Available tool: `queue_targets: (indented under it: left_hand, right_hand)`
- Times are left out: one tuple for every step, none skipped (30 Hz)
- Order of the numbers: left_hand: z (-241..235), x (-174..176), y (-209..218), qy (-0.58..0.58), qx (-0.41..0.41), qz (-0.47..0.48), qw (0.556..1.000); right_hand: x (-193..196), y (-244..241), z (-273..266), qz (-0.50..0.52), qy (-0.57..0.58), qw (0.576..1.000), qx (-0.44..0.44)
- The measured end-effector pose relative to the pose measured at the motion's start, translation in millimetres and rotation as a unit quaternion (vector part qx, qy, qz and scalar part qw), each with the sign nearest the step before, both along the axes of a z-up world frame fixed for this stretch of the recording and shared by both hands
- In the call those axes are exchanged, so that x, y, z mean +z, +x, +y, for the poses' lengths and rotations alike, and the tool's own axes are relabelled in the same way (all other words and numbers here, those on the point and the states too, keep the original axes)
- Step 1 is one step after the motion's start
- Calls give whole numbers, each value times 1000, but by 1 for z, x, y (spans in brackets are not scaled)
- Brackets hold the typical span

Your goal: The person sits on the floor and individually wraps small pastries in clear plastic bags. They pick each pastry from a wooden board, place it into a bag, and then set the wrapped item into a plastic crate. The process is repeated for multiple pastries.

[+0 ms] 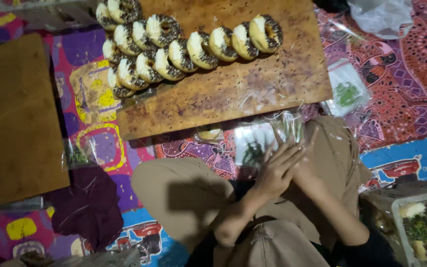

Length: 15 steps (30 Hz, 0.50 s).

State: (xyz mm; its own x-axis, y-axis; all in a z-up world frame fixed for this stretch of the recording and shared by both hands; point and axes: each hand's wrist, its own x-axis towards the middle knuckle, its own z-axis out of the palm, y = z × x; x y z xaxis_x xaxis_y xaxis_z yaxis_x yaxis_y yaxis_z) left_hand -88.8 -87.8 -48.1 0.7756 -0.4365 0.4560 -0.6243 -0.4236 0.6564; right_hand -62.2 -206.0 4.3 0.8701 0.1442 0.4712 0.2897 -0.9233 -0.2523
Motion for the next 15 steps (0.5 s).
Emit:
queue_targets:
  left_hand:
    - [-1, 5, 4, -185, 4, 116, 976]
    - [5, 11, 12, -359, 9, 228, 905]
    - [13, 16, 22, -515, 13, 331, 791]
    - [25, 21, 37, -584, 45, 371, 721]
    - [44, 25, 56, -641, 97, 385, 657]
    - [68, 28, 76, -670, 140, 358, 634]
    - [94, 32, 94, -694, 182, 326, 616]
    - [115, 37, 108, -711, 199, 288, 609]
    - [131, 41, 116, -724, 203, 262, 604]
    - [143, 43, 118, -737, 201, 244, 597]
    - [152, 44, 116, -749, 195, 234, 588]
    - [155, 44, 114, -752, 182, 252, 581]
    - [155, 43, 108, -754, 169, 271, 573]
    - [154, 42, 103, -756, 159, 290, 564]
    - [153, 40, 99, -756, 162, 302, 558]
  right_hand:
    - [10, 4, 0, 17, 153, 988, 34]
    - [17, 8, 4, 33, 302, 950, 69]
    - [22, 12, 13, 280, 247, 926, -57]
    - [26, 16, 21, 508, 172, 826, -174]
    - [26, 27, 29, 327, 141, 932, 65]
    - [24, 38, 35, 112, 95, 943, 298]
    - [19, 62, 37, 142, 202, 923, 296]
    - [14, 94, 33, 169, 306, 891, 291]
    - [7, 131, 22, 255, 431, 851, 158]
    - [-3, 169, 14, 276, 427, 859, -63]
    - [-12, 204, -1, 133, 271, 941, -152]
    - [-22, 238, -3, 89, 229, 952, -182]
    - [-31, 262, -8, 44, 186, 959, -211]
    - [-36, 281, -11, 77, 224, 945, -225]
    - [-38, 289, -15, 111, 262, 929, -237]
